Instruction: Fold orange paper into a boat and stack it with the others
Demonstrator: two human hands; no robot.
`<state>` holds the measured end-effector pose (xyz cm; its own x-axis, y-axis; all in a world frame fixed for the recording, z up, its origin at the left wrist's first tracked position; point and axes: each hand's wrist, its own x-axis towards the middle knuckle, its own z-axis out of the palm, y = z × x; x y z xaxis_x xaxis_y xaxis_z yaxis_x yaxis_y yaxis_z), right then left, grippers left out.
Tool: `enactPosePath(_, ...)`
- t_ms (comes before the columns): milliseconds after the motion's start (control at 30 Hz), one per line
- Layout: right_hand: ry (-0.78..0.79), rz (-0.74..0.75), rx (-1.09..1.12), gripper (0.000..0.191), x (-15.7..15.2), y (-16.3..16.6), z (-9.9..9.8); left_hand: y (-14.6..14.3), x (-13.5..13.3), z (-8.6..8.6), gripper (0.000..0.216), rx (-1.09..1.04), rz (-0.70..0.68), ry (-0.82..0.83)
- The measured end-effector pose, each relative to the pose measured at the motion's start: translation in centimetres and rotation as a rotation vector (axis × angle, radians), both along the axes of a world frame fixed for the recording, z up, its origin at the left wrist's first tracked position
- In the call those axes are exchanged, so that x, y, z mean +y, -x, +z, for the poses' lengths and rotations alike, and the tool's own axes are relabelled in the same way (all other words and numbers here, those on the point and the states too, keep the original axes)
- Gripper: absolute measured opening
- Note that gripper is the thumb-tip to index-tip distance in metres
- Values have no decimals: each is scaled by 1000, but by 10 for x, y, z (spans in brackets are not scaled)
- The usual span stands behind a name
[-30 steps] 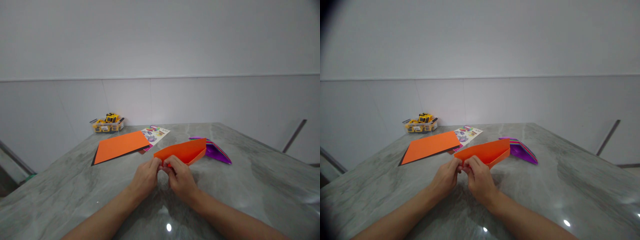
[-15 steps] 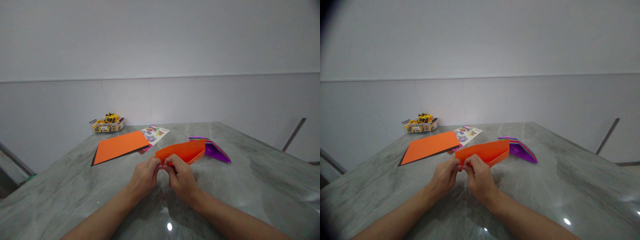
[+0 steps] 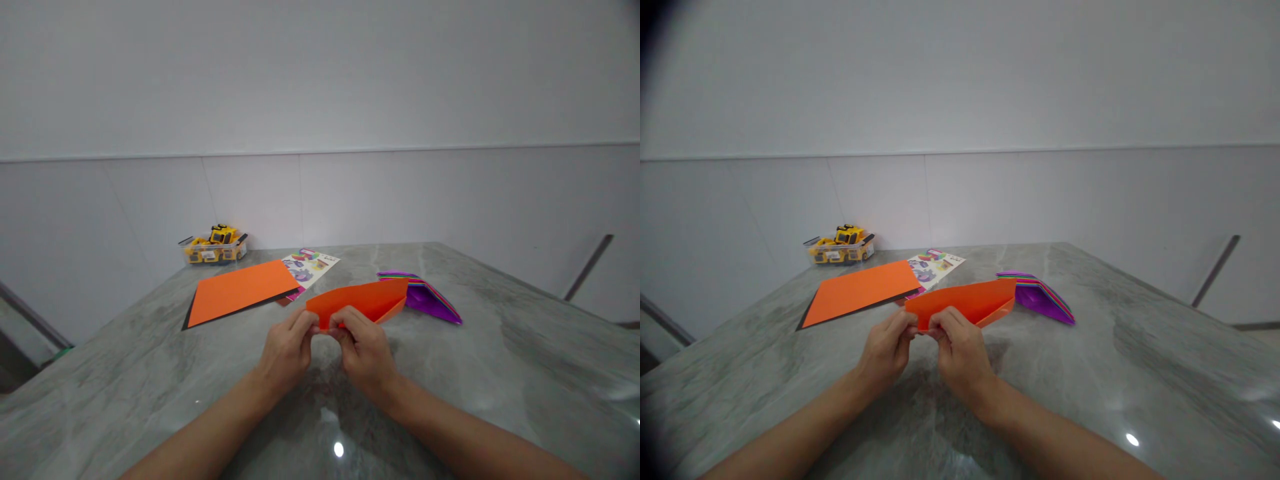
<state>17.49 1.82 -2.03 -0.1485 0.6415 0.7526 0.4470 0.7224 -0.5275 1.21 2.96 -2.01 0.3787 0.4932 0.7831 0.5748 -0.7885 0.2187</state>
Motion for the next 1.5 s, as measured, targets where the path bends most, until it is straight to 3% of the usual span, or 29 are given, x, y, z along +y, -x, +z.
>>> enactPosePath(233,12,-32,-1,9,0,-2,-1,-1,1,1,16,19,4,69)
enactPosePath(633,46,10,-25,14,-2,1,1,-8,-4,-6,17,-119,1,117)
enactPosePath(767,46,-46,-29,12,-2,-2,2,-5,-1,-4,19,-181,27,118)
enactPosePath(1000,66,-50,-63,18,4,-4,-2,-7,1,-6,11,-212,-50,135)
enactPosePath(1500,21,-86,-197,17,5,-7,0,-2,0,0,14,-358,33,248)
